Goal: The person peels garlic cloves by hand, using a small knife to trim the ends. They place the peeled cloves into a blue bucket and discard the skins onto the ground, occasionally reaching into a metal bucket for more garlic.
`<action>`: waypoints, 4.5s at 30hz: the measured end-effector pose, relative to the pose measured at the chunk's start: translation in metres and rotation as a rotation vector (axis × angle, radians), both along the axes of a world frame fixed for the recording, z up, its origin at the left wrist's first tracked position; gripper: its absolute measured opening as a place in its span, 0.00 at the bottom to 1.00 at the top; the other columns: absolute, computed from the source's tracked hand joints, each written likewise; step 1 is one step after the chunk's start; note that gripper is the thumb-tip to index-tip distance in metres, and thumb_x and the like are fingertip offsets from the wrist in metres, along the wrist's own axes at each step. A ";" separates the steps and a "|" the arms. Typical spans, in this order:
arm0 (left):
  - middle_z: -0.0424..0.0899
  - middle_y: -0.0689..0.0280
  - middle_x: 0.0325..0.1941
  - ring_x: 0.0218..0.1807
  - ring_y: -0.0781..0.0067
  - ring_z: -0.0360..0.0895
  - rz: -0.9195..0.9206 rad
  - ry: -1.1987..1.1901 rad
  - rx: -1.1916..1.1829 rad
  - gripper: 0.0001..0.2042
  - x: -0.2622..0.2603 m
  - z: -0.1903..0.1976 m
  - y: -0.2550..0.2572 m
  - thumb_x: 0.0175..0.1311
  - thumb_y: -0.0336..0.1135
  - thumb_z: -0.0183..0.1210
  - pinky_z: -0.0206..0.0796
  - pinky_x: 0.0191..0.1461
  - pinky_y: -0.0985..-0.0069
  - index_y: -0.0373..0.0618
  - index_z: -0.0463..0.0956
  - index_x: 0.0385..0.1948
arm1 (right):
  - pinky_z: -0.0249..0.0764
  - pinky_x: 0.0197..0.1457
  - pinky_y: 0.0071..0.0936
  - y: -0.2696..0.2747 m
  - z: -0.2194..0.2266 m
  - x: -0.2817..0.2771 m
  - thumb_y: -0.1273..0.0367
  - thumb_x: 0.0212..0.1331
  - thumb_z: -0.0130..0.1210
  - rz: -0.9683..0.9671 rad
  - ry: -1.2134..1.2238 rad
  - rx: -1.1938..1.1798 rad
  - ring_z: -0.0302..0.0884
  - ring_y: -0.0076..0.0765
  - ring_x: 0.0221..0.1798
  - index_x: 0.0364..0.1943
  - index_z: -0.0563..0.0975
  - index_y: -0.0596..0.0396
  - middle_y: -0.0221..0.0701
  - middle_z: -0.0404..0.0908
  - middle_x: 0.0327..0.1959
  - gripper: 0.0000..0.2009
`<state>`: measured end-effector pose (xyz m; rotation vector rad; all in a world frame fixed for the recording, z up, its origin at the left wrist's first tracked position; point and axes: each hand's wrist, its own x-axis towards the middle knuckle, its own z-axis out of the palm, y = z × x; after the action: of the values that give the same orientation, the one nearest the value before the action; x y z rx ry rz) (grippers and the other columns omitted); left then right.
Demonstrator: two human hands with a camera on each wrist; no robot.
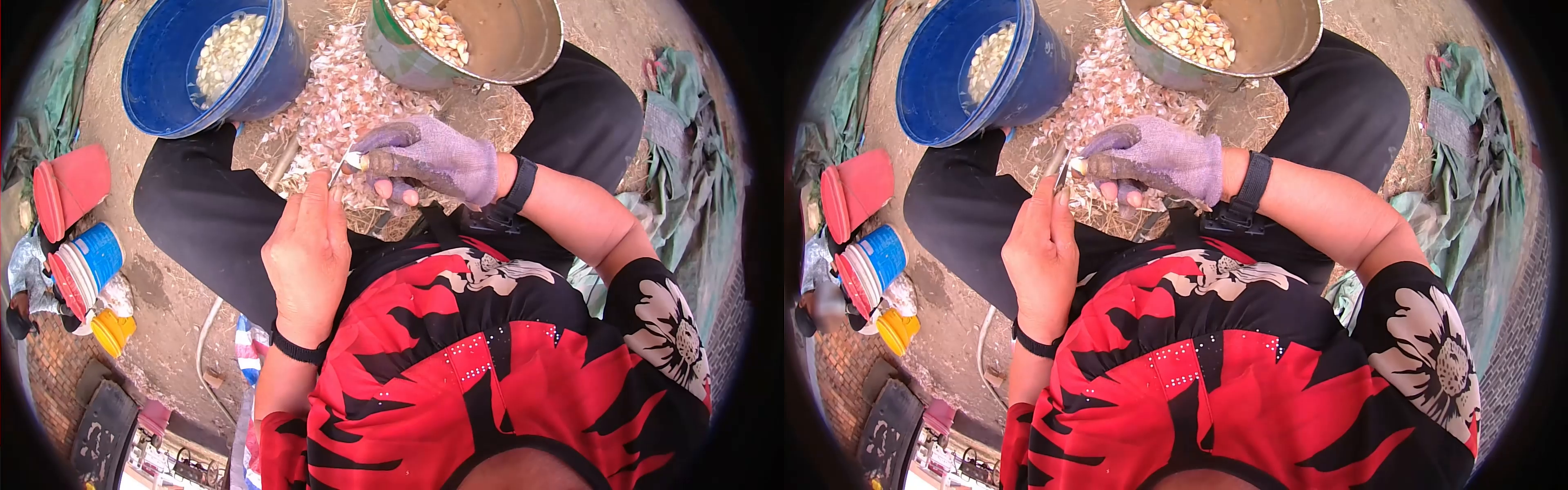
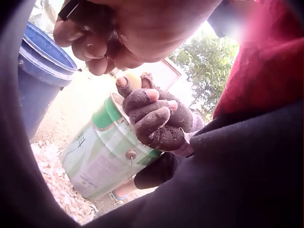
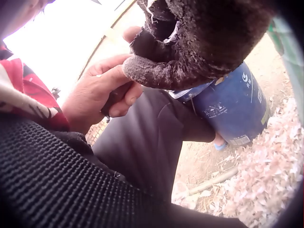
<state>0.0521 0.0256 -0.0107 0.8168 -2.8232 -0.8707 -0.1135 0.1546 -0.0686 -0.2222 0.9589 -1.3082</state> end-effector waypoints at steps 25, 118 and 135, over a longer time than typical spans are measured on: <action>0.81 0.55 0.29 0.31 0.56 0.83 -0.022 0.031 -0.138 0.14 -0.002 -0.014 -0.017 0.66 0.31 0.59 0.74 0.33 0.67 0.44 0.77 0.52 | 0.69 0.26 0.16 0.001 0.023 -0.003 0.64 0.65 0.60 -0.010 0.154 -0.051 0.73 0.18 0.23 0.50 0.78 0.61 0.30 0.81 0.30 0.16; 0.82 0.59 0.43 0.42 0.70 0.80 -0.584 -0.144 0.323 0.23 -0.277 -0.054 0.043 0.62 0.34 0.62 0.71 0.49 0.74 0.41 0.72 0.60 | 0.68 0.23 0.27 0.012 -0.023 -0.022 0.50 0.69 0.47 -0.716 -0.081 0.015 0.71 0.27 0.22 0.34 0.76 0.48 0.25 0.75 0.23 0.18; 0.83 0.64 0.36 0.34 0.78 0.78 -0.413 0.074 0.389 0.08 -0.148 -0.037 -0.011 0.66 0.26 0.56 0.71 0.40 0.79 0.37 0.81 0.44 | 0.76 0.34 0.26 0.027 -0.040 -0.013 0.65 0.64 0.51 -0.039 0.298 -0.001 0.77 0.26 0.29 0.40 0.76 0.57 0.31 0.78 0.32 0.10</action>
<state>-0.0961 0.0143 -0.0475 0.2093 -2.8392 -1.5023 -0.1267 0.1818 -0.1087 -0.4098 1.2189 -1.3346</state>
